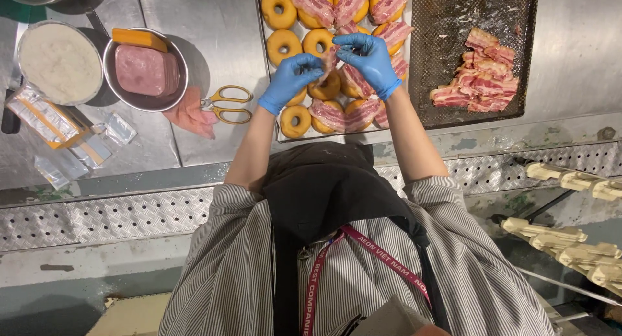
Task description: Placing strips of bacon on top of donuts on a baking tray.
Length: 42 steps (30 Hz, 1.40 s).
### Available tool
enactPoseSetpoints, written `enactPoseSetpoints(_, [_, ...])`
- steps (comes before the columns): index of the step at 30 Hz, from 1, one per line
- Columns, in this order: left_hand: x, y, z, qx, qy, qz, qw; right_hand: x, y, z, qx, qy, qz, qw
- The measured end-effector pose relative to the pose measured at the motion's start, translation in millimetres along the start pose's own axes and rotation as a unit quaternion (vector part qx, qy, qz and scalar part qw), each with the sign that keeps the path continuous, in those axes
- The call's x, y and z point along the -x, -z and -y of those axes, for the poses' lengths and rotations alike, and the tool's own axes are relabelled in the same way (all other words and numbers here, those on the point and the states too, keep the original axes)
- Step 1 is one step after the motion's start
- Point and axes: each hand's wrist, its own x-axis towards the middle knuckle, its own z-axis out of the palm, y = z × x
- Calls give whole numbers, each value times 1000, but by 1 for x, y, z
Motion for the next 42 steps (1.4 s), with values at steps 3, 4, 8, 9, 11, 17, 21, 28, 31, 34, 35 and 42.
enactPoseSetpoints(3, [-4,-13,-19,11,-7,-21,1000,-3,-11,-8,7,43,-19,999])
enactPoseSetpoints(4, [-5,-15,-15,11,-8,-21,1000,1,-17,-9,7,44,-19,999])
enactPoseSetpoints(8, [-8,-21,-5,51,20,-131,990,12,-34,-19,99,9,-117,988])
enactPoseSetpoints(9, [-7,-23,-2,42,28,-171,984,15,-36,-23,57,1,-85,995])
enactPoseSetpoints(11, [-5,-24,-12,5,22,-165,986,20,-42,-21,79,0,-70,994])
enactPoseSetpoints(17, [-2,-21,-39,-186,-39,-164,968,16,-39,-54,48,-36,-82,995])
enactPoseSetpoints(21, [-5,-17,-18,-235,-94,-212,944,12,-36,-69,-15,-30,-165,986])
enactPoseSetpoints(28, [-5,-39,-10,-71,40,-277,957,14,-43,-59,-25,-70,-179,981])
enactPoseSetpoints(31, [-6,-26,29,-84,91,-268,955,11,-35,-64,-22,-73,-181,980])
enactPoseSetpoints(34, [-2,-7,33,-27,74,-260,962,8,-18,-79,-43,-68,-197,977])
enactPoseSetpoints(35, [-1,1,34,-8,85,-263,961,7,-12,-83,-44,-85,-196,976])
enactPoseSetpoints(42, [-10,37,0,-391,110,-279,870,0,31,-119,45,-98,-230,967])
